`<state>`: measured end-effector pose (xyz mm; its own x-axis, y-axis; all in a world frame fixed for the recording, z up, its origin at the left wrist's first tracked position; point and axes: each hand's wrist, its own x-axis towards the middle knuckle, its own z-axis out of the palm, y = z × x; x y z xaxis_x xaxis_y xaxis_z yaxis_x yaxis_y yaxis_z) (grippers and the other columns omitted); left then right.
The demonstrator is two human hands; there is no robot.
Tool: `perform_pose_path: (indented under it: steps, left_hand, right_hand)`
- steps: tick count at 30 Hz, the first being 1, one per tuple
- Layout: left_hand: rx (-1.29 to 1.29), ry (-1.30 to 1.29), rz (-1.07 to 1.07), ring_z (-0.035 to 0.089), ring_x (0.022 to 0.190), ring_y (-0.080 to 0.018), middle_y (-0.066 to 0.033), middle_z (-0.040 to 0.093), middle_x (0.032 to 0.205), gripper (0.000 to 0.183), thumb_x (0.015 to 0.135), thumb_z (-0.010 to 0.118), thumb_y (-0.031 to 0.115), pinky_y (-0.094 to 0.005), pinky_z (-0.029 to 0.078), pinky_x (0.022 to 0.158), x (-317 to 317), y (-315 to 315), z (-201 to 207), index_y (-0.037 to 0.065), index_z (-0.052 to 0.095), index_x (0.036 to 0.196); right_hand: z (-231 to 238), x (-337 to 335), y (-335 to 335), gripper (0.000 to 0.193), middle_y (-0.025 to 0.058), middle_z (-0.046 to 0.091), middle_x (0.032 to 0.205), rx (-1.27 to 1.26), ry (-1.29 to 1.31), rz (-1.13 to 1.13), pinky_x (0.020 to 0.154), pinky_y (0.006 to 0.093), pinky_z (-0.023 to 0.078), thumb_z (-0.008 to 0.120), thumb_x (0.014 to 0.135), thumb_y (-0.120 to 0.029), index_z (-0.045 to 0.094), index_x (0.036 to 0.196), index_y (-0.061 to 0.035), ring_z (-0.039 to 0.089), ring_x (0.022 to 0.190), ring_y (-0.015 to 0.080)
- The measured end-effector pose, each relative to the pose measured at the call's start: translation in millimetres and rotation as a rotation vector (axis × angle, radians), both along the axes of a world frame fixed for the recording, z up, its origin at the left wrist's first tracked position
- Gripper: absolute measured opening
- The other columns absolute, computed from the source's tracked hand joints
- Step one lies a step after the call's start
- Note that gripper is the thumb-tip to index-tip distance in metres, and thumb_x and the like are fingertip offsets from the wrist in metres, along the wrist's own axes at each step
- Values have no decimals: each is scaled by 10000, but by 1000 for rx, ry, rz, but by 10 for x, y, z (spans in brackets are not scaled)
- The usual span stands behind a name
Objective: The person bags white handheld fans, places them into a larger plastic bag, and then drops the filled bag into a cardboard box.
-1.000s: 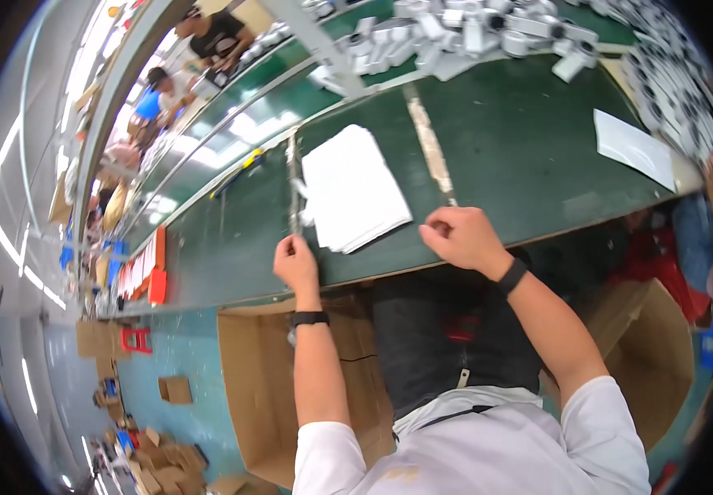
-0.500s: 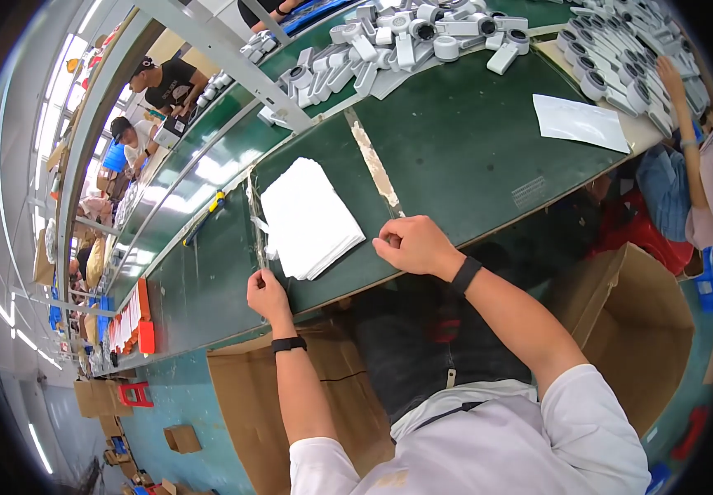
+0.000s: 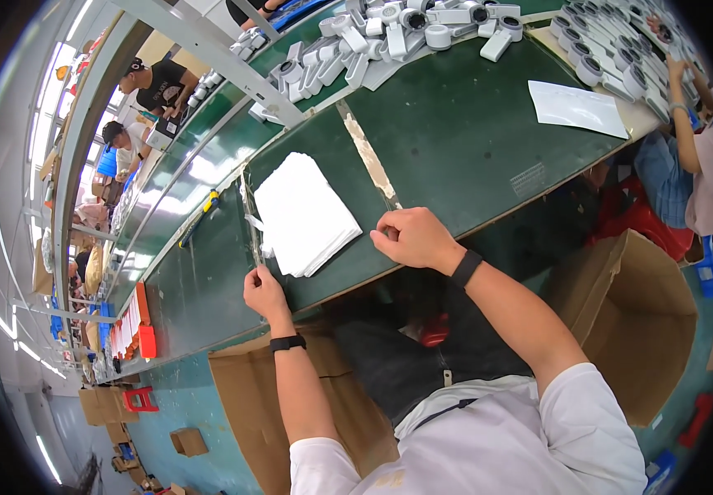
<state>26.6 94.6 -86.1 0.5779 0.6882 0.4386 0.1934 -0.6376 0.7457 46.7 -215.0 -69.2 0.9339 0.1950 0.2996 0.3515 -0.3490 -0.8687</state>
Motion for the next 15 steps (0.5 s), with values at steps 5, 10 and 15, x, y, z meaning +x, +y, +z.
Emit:
perform_pose_path:
  steps: [5,10,15]
  left_hand:
    - [2,-3,2,612,672,-201,-104,677,755,247,848,633,223,-330,491,654,21,-8,-1,-19,671,827]
    - [-8,-8,15,604,668,-188,-96,676,749,245,846,639,219,-328,490,649,37,20,-10,-23,670,826]
    - [18,7,6,606,669,-186,-94,677,744,242,842,646,219,-326,494,651,157,-67,46,-21,674,828]
  right_hand:
    - [4,8,-5,173,66,613,616,6,2,0,566,327,488,667,797,-209,655,772,-38,601,562,238]
    - [-1,32,-6,133,73,630,632,-7,-59,2,538,281,478,684,796,-156,670,790,-24,606,540,164]
    - [33,20,-82,163,76,632,639,12,-40,20,533,291,480,701,790,-195,678,799,-34,608,543,162]
